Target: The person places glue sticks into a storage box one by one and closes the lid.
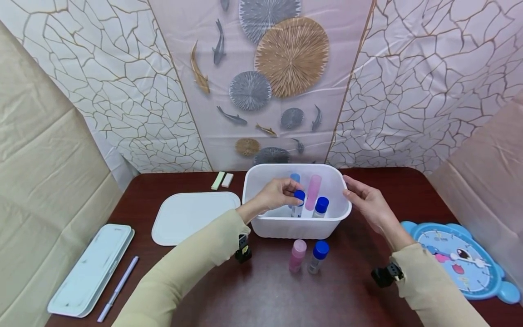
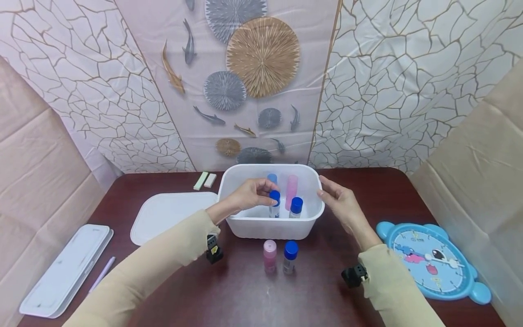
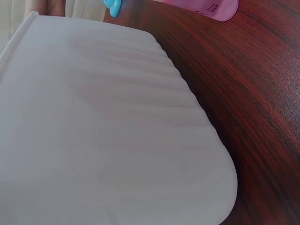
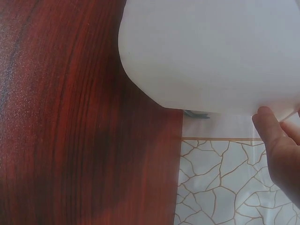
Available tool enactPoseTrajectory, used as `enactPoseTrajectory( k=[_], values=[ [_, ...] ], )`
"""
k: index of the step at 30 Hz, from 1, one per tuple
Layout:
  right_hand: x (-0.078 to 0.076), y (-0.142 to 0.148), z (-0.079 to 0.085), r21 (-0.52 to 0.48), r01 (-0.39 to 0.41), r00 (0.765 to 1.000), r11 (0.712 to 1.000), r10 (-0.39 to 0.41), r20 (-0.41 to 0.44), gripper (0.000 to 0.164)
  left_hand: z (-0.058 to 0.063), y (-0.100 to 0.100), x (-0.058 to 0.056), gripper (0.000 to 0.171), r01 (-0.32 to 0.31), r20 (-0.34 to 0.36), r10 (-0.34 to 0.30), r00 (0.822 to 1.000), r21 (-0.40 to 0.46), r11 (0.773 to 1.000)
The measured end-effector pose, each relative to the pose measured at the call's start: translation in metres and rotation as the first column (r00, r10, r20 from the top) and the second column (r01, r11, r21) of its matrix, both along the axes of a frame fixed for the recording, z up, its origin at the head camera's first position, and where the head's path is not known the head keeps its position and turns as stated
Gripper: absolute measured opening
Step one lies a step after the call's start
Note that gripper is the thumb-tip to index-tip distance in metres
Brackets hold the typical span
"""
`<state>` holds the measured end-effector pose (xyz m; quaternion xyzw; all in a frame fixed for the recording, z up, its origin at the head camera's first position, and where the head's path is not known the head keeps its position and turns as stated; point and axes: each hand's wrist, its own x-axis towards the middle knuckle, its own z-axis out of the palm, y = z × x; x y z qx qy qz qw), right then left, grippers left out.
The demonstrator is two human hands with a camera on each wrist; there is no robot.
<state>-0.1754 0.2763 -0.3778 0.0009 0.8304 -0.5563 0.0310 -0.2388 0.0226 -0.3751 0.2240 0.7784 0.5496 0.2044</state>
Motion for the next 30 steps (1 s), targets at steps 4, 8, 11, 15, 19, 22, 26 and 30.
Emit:
enactPoseTrajectory(
  k=[4,8,11,15,19,22,26,30],
  values=[
    [0.0,0.0,-0.002,-0.014,0.0,1.0,1.0,0.0,0.007,0.059,0.002,-0.002,0.002,0.035,0.019,-0.038,-0.02,0.999,-0.011,1.0],
    [0.0,-0.001,-0.002,-0.02,-0.003,1.0,1.0,0.003,0.01,0.059,0.009,-0.008,0.007,0.04,0.039,-0.083,-0.038,0.996,0.013,0.999],
    [0.0,0.0,-0.001,-0.007,-0.007,1.0,1.0,0.007,0.001,0.06,0.018,-0.016,0.016,0.039,0.05,-0.105,-0.042,0.994,0.073,0.996],
    [0.0,0.001,0.001,0.014,-0.006,1.0,1.0,0.007,-0.014,0.06,0.028,-0.026,0.039,0.033,0.081,-0.102,-0.067,0.993,0.149,0.985],
    [0.0,0.002,0.002,0.02,-0.007,1.0,1.0,0.007,-0.013,0.06,0.024,-0.034,0.065,0.032,0.142,-0.052,-0.135,0.989,0.194,0.971],
    [0.0,0.002,0.002,0.019,-0.009,1.0,1.0,0.009,-0.011,0.061,0.015,-0.037,0.08,0.034,0.178,0.012,-0.185,0.983,0.225,0.958],
    [0.0,0.001,0.001,0.022,-0.005,1.0,1.0,0.005,-0.009,0.061,0.004,-0.036,0.093,0.037,0.191,0.063,-0.213,0.975,0.253,0.949],
    [0.0,0.0,0.0,0.019,-0.005,1.0,1.0,0.005,-0.007,0.061,-0.005,-0.035,0.099,0.038,0.178,0.072,-0.203,0.977,0.256,0.95]
  ],
)
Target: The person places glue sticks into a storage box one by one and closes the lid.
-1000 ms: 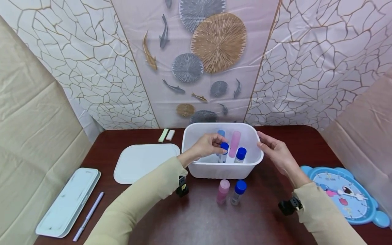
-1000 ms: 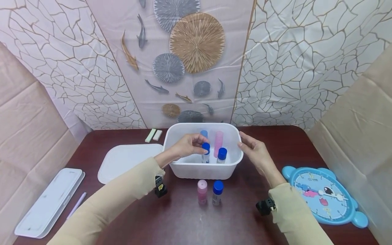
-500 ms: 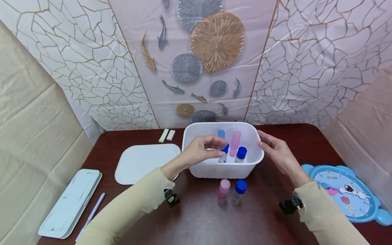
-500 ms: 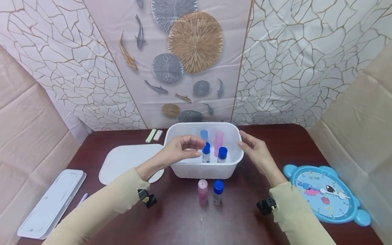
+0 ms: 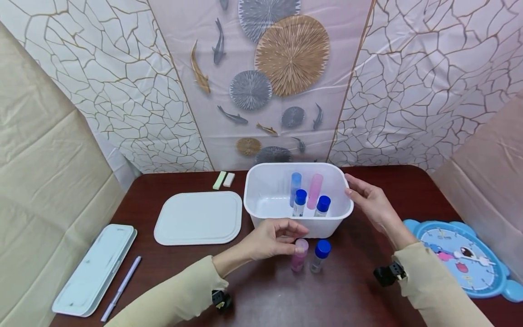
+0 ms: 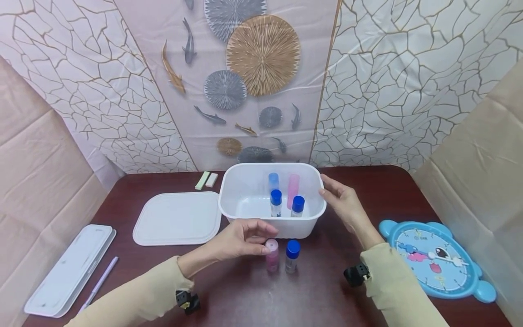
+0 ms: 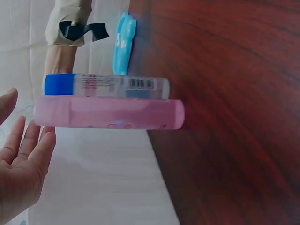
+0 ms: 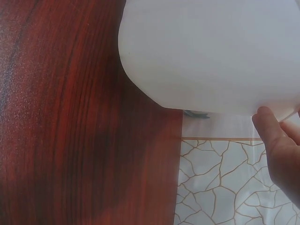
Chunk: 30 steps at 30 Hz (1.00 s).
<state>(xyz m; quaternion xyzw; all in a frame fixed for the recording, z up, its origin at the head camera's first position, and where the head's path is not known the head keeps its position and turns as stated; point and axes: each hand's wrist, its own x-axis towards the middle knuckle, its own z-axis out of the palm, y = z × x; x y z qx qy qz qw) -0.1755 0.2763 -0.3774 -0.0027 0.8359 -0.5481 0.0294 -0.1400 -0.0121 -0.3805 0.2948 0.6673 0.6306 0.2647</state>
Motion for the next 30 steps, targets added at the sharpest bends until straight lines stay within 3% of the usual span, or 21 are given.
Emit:
enactPoseTrajectory(
  k=[11,20,25,30],
  values=[
    [-0.001,0.001,-0.003,-0.068,-0.007,1.0,0.998,0.006,-0.023,0.06,-0.016,0.003,0.004,0.037,-0.014,0.009,0.014,1.0,0.0,1.0],
    [0.0,0.0,-0.002,-0.038,-0.006,1.0,0.999,0.006,-0.007,0.059,-0.021,0.004,0.005,0.035,-0.029,-0.003,0.029,1.0,-0.005,1.0],
    [0.0,0.0,-0.003,-0.037,-0.015,1.0,0.999,0.014,-0.018,0.059,-0.005,0.001,0.007,0.034,-0.01,-0.016,0.01,1.0,-0.01,1.0],
    [0.0,0.001,-0.003,-0.047,-0.013,1.0,0.999,0.012,-0.023,0.06,0.036,-0.009,-0.001,0.035,0.016,-0.039,-0.015,0.999,0.025,1.0]
  ],
)
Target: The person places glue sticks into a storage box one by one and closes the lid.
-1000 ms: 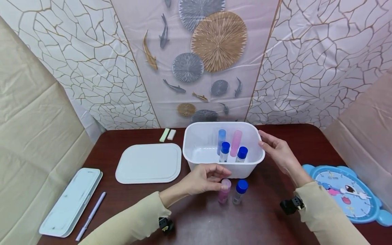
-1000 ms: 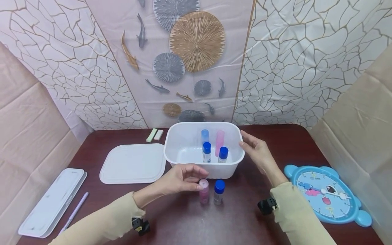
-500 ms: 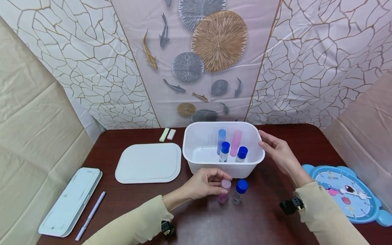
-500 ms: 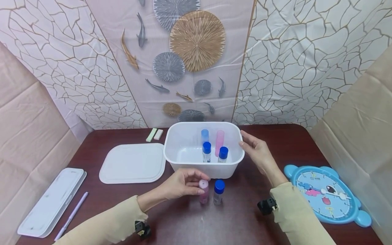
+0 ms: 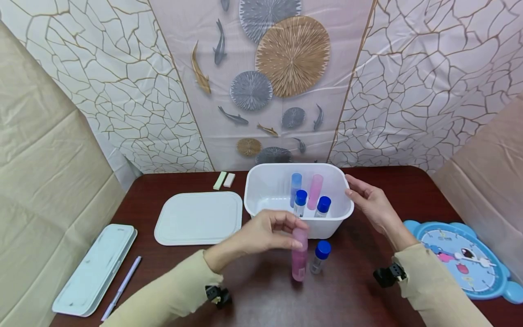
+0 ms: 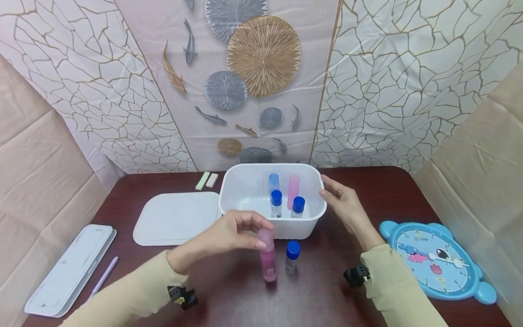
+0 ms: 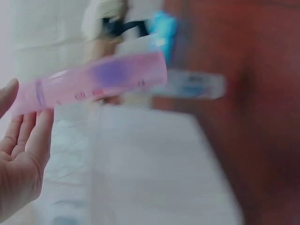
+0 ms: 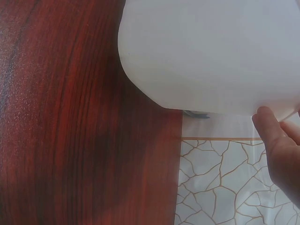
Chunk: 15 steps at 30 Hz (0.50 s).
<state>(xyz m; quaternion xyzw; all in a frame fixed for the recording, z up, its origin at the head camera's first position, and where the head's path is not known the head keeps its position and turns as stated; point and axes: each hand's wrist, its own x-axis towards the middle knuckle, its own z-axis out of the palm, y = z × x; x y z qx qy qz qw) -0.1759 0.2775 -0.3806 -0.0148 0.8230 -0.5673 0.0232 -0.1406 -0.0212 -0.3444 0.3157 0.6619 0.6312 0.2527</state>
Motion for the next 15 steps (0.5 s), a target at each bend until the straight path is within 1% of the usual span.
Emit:
enactPoseTrajectory(
  k=[2,4,6,8,10,11,13,15],
  values=[
    [0.0,0.0,0.001,-0.002,0.002,1.0,1.0,-0.002,0.002,0.061,0.02,-0.006,-0.007,0.035,-0.016,-0.032,0.016,0.999,0.009,1.0],
    [0.0,0.0,0.001,-0.001,0.003,1.0,1.0,-0.002,0.004,0.061,0.038,-0.012,-0.018,0.034,-0.052,-0.065,0.053,0.996,0.022,0.998],
    [0.001,0.0,0.002,0.006,0.004,1.0,1.0,-0.004,0.008,0.062,0.052,-0.018,-0.03,0.034,-0.093,-0.093,0.097,0.991,0.046,0.995],
    [0.001,-0.001,0.003,0.006,0.003,1.0,1.0,-0.003,0.014,0.061,0.062,-0.024,-0.044,0.034,-0.133,-0.087,0.139,0.986,0.075,0.988],
    [0.001,-0.001,0.003,0.013,0.002,1.0,1.0,-0.002,0.019,0.061,0.066,-0.028,-0.058,0.035,-0.167,-0.079,0.174,0.982,0.089,0.982],
    [0.001,-0.001,0.003,0.014,0.002,1.0,1.0,-0.002,0.022,0.061,0.065,-0.029,-0.065,0.035,-0.182,-0.077,0.189,0.979,0.09,0.979],
    [0.001,-0.001,0.003,0.014,0.003,1.0,1.0,-0.004,0.024,0.061,0.06,-0.031,-0.08,0.035,-0.207,-0.074,0.212,0.974,0.077,0.975],
    [0.002,-0.001,0.002,0.021,0.006,1.0,1.0,-0.006,0.022,0.061,0.05,-0.031,-0.092,0.037,-0.223,-0.081,0.226,0.971,0.043,0.974]
  ],
)
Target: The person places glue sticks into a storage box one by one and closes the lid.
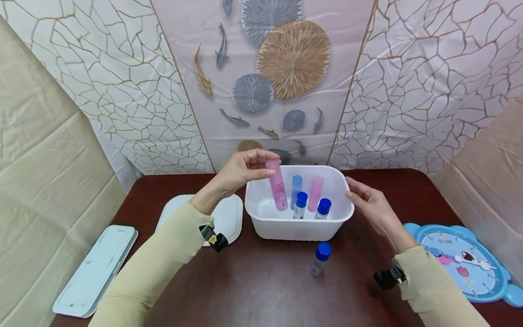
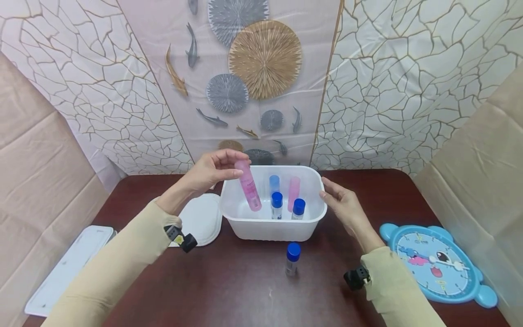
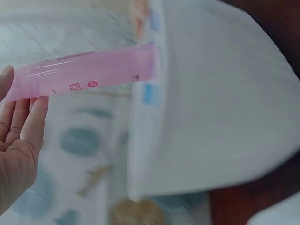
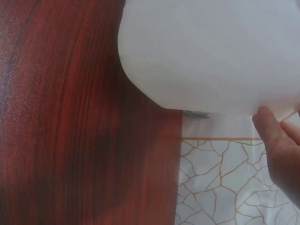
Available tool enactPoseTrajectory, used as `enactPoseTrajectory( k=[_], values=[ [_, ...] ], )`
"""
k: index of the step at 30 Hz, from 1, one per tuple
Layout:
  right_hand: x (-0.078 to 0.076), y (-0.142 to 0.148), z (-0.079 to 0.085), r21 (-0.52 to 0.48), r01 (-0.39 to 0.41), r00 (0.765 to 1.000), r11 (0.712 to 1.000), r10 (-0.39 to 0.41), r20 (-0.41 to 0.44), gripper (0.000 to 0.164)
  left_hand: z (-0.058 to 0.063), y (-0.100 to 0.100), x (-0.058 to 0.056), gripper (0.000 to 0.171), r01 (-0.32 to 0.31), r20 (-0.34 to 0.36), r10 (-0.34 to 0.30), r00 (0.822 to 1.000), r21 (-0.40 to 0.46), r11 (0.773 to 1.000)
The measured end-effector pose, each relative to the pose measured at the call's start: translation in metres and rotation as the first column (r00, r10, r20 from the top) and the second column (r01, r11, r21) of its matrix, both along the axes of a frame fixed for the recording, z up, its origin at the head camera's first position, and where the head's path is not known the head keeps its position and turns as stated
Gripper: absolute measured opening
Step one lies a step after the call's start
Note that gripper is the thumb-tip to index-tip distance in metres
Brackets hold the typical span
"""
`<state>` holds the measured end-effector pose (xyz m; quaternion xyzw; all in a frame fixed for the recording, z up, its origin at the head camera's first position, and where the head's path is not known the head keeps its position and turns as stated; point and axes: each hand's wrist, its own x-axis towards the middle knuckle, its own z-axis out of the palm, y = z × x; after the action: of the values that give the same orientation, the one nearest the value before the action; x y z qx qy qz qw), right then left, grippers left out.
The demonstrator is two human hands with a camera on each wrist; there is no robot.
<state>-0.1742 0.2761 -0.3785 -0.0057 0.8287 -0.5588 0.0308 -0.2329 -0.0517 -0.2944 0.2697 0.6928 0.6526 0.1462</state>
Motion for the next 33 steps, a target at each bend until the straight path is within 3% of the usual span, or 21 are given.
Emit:
enactPoseTrajectory(
  k=[6,12,19,28,33],
  values=[
    [0.001,-0.001,-0.004,-0.003,-0.005,1.0,1.0,0.005,0.006,0.062,-0.037,0.003,-0.027,0.038,-0.02,-0.018,0.017,1.0,-0.156,0.988],
    [0.001,-0.002,-0.005,-0.026,-0.003,1.0,1.0,0.003,0.0,0.062,-0.055,0.008,-0.041,0.034,-0.021,-0.048,0.008,0.999,-0.284,0.959],
    [0.001,-0.001,-0.003,-0.017,0.003,1.0,1.0,-0.004,-0.005,0.061,-0.058,0.013,-0.048,0.031,-0.027,-0.107,-0.02,0.994,-0.421,0.907],
    [0.002,-0.001,0.0,0.005,0.014,1.0,1.0,-0.014,0.004,0.062,-0.056,0.022,-0.05,0.032,-0.031,-0.13,-0.037,0.991,-0.485,0.874],
    [0.001,0.0,0.001,0.004,0.016,1.0,1.0,-0.016,0.001,0.062,-0.059,0.025,-0.051,0.03,-0.079,-0.21,-0.048,0.977,-0.555,0.828]
  ],
)
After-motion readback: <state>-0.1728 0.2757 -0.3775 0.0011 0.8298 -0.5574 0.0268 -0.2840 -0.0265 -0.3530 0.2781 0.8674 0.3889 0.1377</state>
